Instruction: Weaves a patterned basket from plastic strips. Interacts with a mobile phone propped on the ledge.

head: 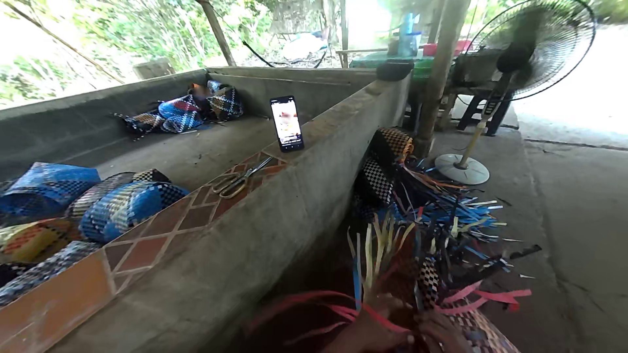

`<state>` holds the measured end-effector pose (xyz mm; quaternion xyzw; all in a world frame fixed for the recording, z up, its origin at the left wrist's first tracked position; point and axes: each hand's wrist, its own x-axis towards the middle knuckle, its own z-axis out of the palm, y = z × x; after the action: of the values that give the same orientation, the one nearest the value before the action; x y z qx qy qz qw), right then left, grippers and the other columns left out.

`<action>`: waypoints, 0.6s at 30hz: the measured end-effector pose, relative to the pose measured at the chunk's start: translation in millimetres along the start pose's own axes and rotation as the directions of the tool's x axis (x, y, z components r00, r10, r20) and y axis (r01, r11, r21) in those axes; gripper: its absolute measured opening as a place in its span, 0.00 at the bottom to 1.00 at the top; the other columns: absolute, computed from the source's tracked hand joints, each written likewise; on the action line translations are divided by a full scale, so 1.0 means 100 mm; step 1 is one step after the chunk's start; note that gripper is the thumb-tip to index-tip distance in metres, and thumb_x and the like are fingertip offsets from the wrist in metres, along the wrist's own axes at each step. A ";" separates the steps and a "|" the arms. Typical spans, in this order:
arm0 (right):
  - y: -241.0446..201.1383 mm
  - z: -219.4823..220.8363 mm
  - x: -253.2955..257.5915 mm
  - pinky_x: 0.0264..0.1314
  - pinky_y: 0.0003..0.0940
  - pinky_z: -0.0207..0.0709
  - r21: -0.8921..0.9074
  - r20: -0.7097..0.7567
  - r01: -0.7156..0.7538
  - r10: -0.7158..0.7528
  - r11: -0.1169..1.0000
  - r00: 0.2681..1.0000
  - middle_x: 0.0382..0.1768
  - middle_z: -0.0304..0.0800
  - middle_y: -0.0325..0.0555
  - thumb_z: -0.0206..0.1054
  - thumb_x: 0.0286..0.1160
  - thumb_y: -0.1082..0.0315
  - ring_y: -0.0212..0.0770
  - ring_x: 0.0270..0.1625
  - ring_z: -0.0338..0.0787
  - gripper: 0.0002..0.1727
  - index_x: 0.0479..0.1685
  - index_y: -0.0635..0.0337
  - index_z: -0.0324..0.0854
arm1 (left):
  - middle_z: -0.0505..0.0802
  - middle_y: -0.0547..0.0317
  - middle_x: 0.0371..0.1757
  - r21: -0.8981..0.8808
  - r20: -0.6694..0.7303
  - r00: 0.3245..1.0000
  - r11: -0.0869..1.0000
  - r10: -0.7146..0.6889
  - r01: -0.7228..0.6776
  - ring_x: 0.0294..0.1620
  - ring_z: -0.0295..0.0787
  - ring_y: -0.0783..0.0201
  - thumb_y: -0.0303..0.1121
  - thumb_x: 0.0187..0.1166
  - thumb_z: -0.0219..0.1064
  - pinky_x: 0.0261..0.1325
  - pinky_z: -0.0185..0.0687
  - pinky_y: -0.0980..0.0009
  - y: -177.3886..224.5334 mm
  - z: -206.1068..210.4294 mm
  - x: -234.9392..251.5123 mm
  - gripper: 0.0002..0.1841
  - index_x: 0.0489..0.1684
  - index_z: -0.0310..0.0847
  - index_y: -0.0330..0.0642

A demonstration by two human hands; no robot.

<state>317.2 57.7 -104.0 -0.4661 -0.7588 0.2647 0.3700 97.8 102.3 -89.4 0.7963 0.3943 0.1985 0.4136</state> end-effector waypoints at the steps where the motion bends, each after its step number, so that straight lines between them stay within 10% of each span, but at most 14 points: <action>1: -0.04 0.00 -0.01 0.65 0.71 0.76 -0.014 -0.018 -0.030 0.029 0.999 0.999 0.47 0.94 0.66 0.68 0.68 0.81 0.69 0.56 0.91 0.08 0.39 0.72 0.92 | 0.91 0.40 0.61 0.042 -0.029 0.999 0.999 -0.031 0.032 0.68 0.85 0.44 0.42 0.77 0.74 0.77 0.73 0.46 0.03 -0.11 -0.03 0.22 0.64 0.87 0.36; 4: -0.15 -0.02 -0.03 0.69 0.69 0.74 -0.017 0.006 -0.152 0.152 0.988 0.988 0.45 0.93 0.67 0.72 0.68 0.76 0.69 0.55 0.91 0.09 0.42 0.74 0.90 | 0.94 0.42 0.46 0.172 -0.219 0.976 0.983 -0.022 0.060 0.54 0.91 0.48 0.40 0.87 0.63 0.66 0.83 0.49 0.15 -0.58 -0.10 0.18 0.44 0.93 0.32; 11: -0.07 0.12 -0.08 0.64 0.78 0.71 -0.102 0.038 0.019 -0.015 0.995 0.999 0.49 0.95 0.63 0.73 0.68 0.71 0.74 0.57 0.90 0.11 0.48 0.63 0.94 | 0.90 0.37 0.60 0.554 -0.732 0.609 0.786 0.305 0.273 0.64 0.87 0.42 0.34 0.87 0.61 0.69 0.81 0.45 0.64 -2.70 0.08 0.15 0.55 0.89 0.31; 18: -0.10 0.14 -0.05 0.67 0.75 0.71 -0.162 0.067 -0.031 0.042 0.986 0.997 0.51 0.95 0.61 0.63 0.78 0.75 0.72 0.59 0.89 0.15 0.56 0.60 0.93 | 0.73 0.35 0.82 0.052 -0.896 0.435 0.953 -0.086 0.297 0.85 0.64 0.38 0.45 0.92 0.57 0.84 0.62 0.42 0.13 -3.99 0.62 0.21 0.64 0.86 0.37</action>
<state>302.4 48.6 -106.5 -0.4987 -0.7816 0.2254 0.2993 -114.2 347.3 151.5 0.5638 0.6571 0.4931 0.0850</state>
